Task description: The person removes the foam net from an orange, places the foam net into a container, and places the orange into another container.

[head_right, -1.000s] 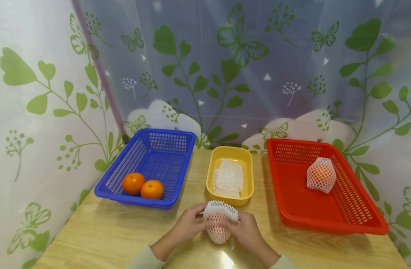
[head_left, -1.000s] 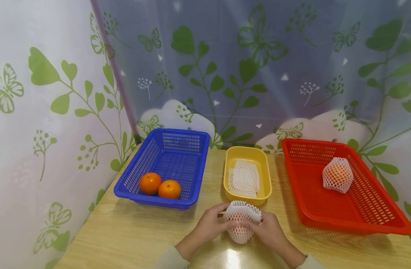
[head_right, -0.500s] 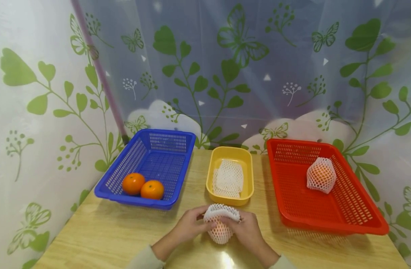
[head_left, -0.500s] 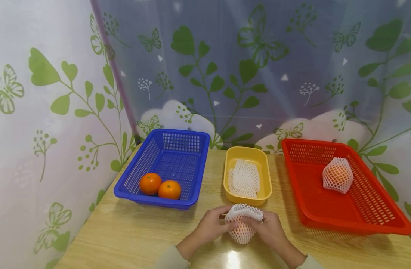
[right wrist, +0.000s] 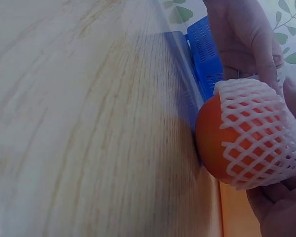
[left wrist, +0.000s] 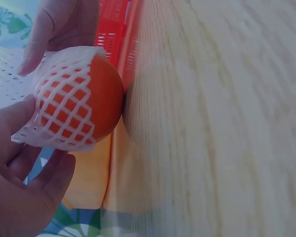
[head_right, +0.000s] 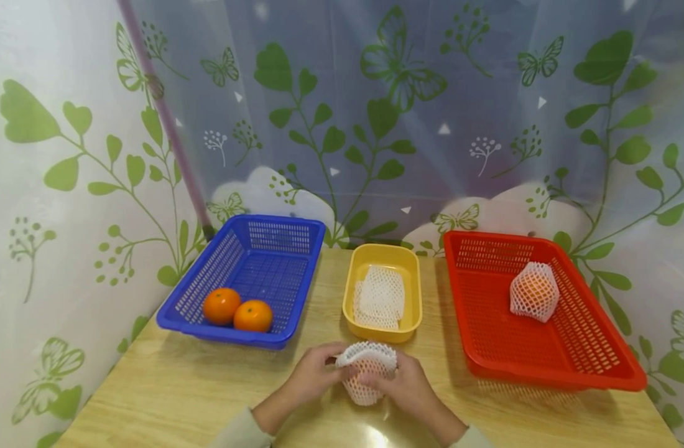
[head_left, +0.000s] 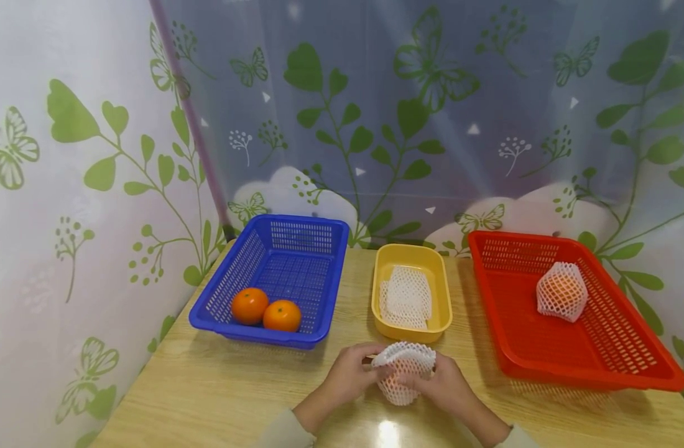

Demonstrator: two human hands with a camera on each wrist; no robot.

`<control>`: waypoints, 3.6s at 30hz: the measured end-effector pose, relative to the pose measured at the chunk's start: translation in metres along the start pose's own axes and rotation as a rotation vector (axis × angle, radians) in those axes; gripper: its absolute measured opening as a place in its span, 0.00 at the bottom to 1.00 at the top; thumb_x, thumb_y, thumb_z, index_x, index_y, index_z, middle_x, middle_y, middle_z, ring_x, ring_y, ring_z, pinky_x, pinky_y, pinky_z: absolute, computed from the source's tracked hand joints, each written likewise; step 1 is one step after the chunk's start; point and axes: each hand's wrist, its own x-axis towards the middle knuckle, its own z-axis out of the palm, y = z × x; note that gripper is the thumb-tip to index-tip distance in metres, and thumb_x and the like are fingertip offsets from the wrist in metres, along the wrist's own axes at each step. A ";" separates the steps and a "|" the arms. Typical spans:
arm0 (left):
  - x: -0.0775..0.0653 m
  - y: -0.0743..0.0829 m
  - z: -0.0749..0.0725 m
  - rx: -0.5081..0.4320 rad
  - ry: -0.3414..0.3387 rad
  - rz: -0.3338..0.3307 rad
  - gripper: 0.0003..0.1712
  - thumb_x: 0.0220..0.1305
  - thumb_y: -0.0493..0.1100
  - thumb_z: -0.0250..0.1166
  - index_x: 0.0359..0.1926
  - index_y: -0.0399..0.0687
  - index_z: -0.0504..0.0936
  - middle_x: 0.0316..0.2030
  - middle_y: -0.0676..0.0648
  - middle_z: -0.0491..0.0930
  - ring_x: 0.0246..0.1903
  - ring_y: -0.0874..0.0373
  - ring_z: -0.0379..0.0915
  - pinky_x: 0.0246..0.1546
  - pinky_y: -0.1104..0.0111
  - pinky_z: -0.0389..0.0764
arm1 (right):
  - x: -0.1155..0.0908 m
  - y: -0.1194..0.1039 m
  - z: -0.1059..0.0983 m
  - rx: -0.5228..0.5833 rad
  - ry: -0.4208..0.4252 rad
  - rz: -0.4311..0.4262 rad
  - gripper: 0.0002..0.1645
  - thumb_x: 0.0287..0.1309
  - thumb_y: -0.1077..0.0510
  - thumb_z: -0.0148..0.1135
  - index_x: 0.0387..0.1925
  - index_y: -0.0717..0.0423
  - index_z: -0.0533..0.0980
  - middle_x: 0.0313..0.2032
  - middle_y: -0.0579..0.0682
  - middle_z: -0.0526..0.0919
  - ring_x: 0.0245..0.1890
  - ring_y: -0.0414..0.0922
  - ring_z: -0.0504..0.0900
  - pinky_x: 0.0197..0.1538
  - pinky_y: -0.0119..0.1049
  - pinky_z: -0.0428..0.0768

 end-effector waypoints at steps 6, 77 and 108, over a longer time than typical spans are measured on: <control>0.002 0.002 -0.002 0.037 0.059 0.009 0.09 0.56 0.33 0.70 0.40 0.42 0.87 0.37 0.48 0.87 0.40 0.62 0.80 0.44 0.71 0.80 | 0.000 0.001 0.000 -0.014 0.011 -0.029 0.23 0.48 0.53 0.76 0.45 0.58 0.81 0.40 0.49 0.86 0.40 0.36 0.81 0.44 0.32 0.80; 0.001 0.000 -0.006 -0.040 -0.031 -0.025 0.18 0.60 0.46 0.70 0.49 0.44 0.83 0.45 0.48 0.82 0.47 0.57 0.77 0.48 0.66 0.80 | -0.001 -0.002 -0.002 0.053 -0.007 -0.134 0.26 0.49 0.58 0.75 0.49 0.61 0.78 0.42 0.54 0.85 0.41 0.38 0.83 0.43 0.34 0.83; -0.003 0.002 -0.004 -0.019 -0.102 -0.038 0.28 0.56 0.45 0.73 0.57 0.43 0.79 0.51 0.45 0.79 0.52 0.54 0.74 0.49 0.71 0.79 | 0.001 -0.008 0.000 -0.003 0.128 -0.053 0.25 0.46 0.57 0.77 0.47 0.60 0.79 0.41 0.50 0.85 0.39 0.37 0.82 0.43 0.32 0.82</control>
